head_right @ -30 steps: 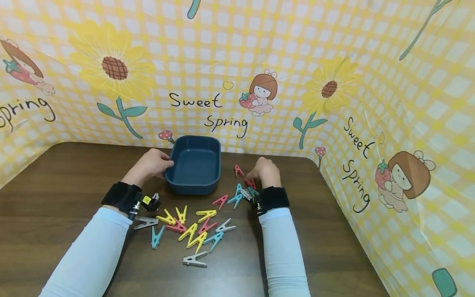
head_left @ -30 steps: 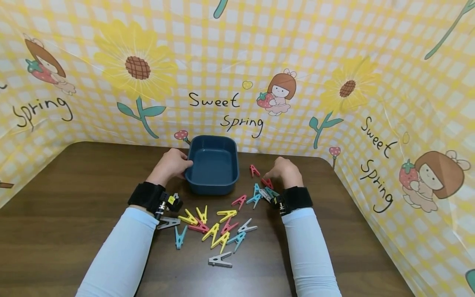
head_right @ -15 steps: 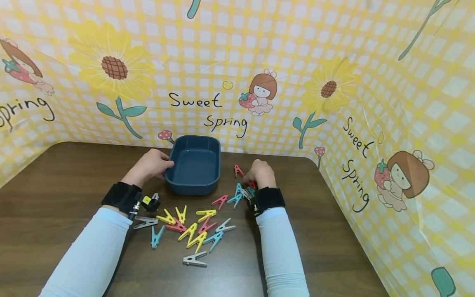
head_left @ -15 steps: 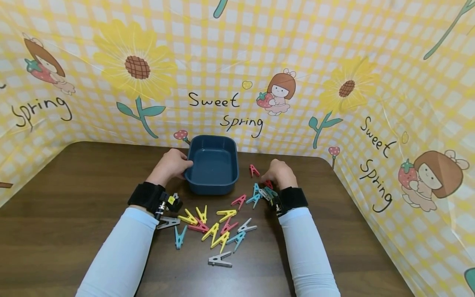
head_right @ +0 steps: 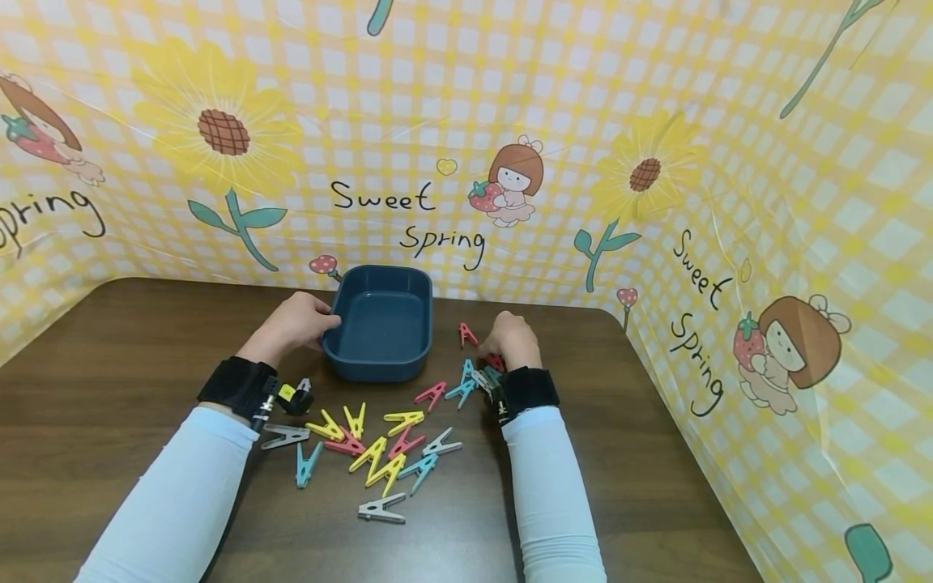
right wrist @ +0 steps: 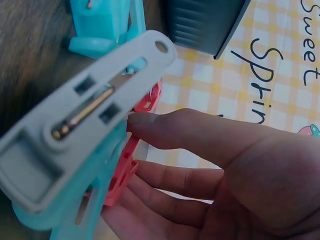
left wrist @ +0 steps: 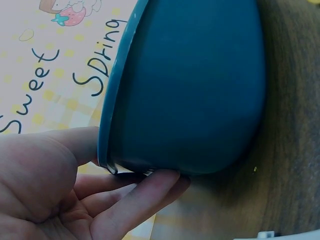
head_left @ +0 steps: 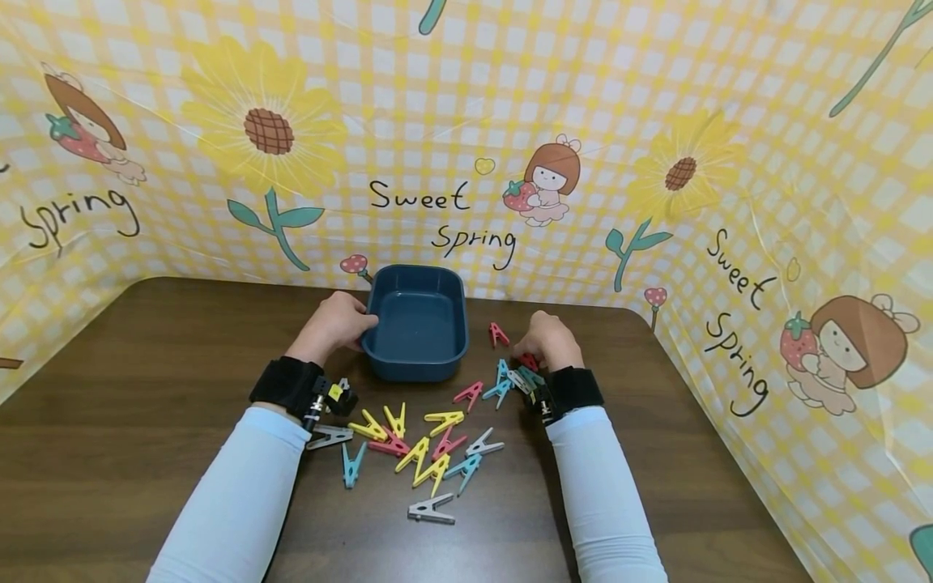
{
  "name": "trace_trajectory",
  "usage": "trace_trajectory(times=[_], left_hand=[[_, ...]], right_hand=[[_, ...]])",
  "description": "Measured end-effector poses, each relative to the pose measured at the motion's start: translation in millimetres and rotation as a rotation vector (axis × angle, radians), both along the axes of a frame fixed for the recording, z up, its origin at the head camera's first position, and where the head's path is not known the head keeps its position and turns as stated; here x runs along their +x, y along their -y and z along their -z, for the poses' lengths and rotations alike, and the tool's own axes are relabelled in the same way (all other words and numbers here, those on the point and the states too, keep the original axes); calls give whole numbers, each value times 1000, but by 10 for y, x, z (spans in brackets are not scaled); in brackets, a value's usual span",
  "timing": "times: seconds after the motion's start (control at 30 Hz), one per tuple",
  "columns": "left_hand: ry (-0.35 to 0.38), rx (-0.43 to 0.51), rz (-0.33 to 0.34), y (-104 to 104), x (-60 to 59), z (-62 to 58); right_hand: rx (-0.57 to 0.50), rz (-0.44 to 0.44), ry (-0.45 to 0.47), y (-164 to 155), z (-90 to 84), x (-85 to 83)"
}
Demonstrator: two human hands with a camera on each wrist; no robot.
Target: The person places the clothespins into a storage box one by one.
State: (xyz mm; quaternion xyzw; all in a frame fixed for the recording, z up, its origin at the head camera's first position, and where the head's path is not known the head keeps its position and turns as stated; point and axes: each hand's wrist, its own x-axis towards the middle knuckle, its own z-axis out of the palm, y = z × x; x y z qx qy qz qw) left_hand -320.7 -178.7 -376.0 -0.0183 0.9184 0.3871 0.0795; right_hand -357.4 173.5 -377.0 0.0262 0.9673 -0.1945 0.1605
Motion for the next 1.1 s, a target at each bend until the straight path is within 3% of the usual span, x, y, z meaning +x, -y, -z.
trace_trajectory(times=[0.43, 0.73, 0.97, 1.1], left_hand=[[-4, -1, -4, -2, 1, 3], [6, -4, 6, 15, 8, 2], [6, -1, 23, 10, 18, -21], [10, 8, 20, 3, 6, -15]], right_hand=[[-82, -10, -77, -93, -161, 41], [-87, -74, -152, -15, -371, 114], [-130, -262, -327, 315, -628, 287], [-148, -419, -426, 594, -656, 379]])
